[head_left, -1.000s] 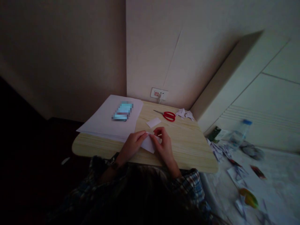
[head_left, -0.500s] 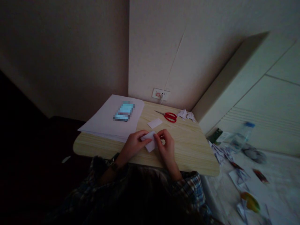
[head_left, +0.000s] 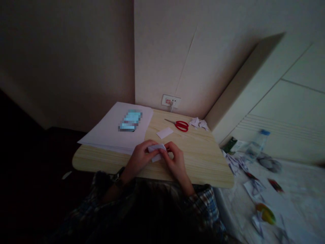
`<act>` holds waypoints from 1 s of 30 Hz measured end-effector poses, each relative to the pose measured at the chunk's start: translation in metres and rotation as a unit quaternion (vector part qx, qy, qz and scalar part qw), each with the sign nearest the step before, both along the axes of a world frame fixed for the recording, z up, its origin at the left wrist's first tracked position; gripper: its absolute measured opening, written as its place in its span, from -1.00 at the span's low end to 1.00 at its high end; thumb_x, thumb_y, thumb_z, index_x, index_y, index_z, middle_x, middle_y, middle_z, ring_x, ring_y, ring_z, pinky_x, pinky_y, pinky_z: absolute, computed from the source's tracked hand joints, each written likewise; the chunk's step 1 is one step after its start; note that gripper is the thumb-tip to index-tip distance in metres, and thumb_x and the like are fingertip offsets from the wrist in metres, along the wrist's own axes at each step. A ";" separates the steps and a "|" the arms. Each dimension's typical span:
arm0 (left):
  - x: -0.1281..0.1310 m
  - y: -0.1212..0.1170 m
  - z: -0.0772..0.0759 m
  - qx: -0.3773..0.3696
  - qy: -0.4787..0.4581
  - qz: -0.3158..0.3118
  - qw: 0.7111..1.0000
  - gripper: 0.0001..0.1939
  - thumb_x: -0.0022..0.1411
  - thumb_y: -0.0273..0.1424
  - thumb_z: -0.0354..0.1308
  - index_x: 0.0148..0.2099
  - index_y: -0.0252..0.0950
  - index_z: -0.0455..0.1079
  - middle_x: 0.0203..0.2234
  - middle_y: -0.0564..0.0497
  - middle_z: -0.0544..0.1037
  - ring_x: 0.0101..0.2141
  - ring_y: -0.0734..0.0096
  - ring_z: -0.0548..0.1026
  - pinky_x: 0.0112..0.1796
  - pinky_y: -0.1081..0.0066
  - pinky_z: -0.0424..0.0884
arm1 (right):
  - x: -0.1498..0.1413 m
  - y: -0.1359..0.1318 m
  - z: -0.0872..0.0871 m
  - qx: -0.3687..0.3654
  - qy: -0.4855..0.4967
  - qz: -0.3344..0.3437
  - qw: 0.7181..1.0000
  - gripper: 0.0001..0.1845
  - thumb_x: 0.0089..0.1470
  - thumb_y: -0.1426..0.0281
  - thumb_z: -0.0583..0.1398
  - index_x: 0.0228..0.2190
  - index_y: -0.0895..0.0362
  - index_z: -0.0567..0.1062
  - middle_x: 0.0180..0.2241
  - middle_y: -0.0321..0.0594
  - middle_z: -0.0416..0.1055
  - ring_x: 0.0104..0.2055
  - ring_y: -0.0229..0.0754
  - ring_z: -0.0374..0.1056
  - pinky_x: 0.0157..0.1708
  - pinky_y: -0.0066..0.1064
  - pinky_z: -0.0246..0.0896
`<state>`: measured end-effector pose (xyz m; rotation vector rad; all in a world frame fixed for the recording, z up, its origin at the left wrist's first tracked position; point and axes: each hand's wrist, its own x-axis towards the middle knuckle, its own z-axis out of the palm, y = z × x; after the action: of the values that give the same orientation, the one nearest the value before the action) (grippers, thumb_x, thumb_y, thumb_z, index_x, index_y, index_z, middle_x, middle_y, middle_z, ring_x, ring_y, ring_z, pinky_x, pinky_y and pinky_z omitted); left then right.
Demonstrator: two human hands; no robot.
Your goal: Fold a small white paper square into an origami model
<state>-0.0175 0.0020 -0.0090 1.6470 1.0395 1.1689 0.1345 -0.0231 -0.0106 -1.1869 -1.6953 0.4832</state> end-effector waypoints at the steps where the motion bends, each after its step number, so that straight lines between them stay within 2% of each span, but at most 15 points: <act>1: 0.000 0.000 -0.001 -0.003 0.000 -0.005 1.000 -0.79 0.02 -0.29 0.23 -0.31 -0.32 0.46 -0.38 -0.03 0.57 -0.32 0.29 0.49 -0.29 0.43 0.39 | 0.000 0.000 0.000 0.007 -0.006 0.000 1.000 -0.80 0.12 0.33 0.14 -0.52 0.10 0.38 -0.53 -0.33 0.32 -0.44 -0.25 0.25 -0.42 -0.43 0.17; 8: 0.000 0.000 -0.002 -0.014 -0.026 -0.017 0.999 -0.79 0.03 -0.34 0.25 -0.24 -0.29 0.45 -0.33 0.02 0.57 -0.26 0.30 0.51 -0.24 0.44 0.41 | 0.001 -0.001 0.001 0.012 -0.037 0.001 0.999 -0.73 0.14 0.35 0.11 -0.59 0.09 0.30 -0.57 -0.36 0.23 -0.48 -0.26 0.19 -0.47 -0.44 0.09; 12: 0.000 0.000 0.000 -0.054 -0.076 -0.018 0.995 -0.71 -0.02 -0.30 0.28 -0.22 -0.32 0.42 -0.28 -0.03 0.55 -0.26 0.27 0.52 -0.24 0.40 0.43 | 0.002 -0.002 0.000 0.013 -0.038 0.001 0.999 -0.70 0.15 0.34 0.10 -0.60 0.09 0.28 -0.57 -0.35 0.22 -0.48 -0.26 0.18 -0.47 -0.43 0.07; 17: -0.001 0.001 -0.001 -0.069 -0.091 -0.035 0.993 -0.69 -0.03 -0.31 0.29 -0.21 -0.31 0.40 -0.28 -0.01 0.55 -0.28 0.30 0.52 -0.25 0.39 0.44 | 0.002 -0.002 0.000 0.012 -0.034 -0.002 0.999 -0.71 0.15 0.34 0.11 -0.59 0.09 0.27 -0.57 -0.35 0.22 -0.48 -0.25 0.18 -0.47 -0.43 0.05; 23: -0.001 0.001 0.002 -0.085 -0.117 -0.026 0.989 -0.67 -0.07 -0.34 0.30 -0.22 -0.32 0.38 -0.30 -0.02 0.55 -0.29 0.29 0.53 -0.25 0.37 0.45 | 0.002 -0.002 0.000 0.005 -0.027 -0.006 1.000 -0.73 0.15 0.34 0.10 -0.57 0.10 0.30 -0.56 -0.33 0.24 -0.47 -0.25 0.19 -0.45 -0.42 0.07; 30: -0.001 0.003 -0.001 -0.084 -0.143 -0.032 0.986 -0.62 -0.09 -0.39 0.29 -0.16 -0.29 0.33 -0.26 -0.02 0.56 -0.23 0.27 0.55 -0.19 0.33 0.47 | 0.002 -0.002 -0.001 0.000 -0.019 -0.007 1.000 -0.74 0.17 0.34 0.08 -0.55 0.10 0.31 -0.55 -0.34 0.25 -0.47 -0.26 0.20 -0.45 -0.44 0.09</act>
<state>-0.0184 0.0055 -0.0098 1.3261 0.8702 1.1990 0.1364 -0.0247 -0.0116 -1.2131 -1.7174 0.4545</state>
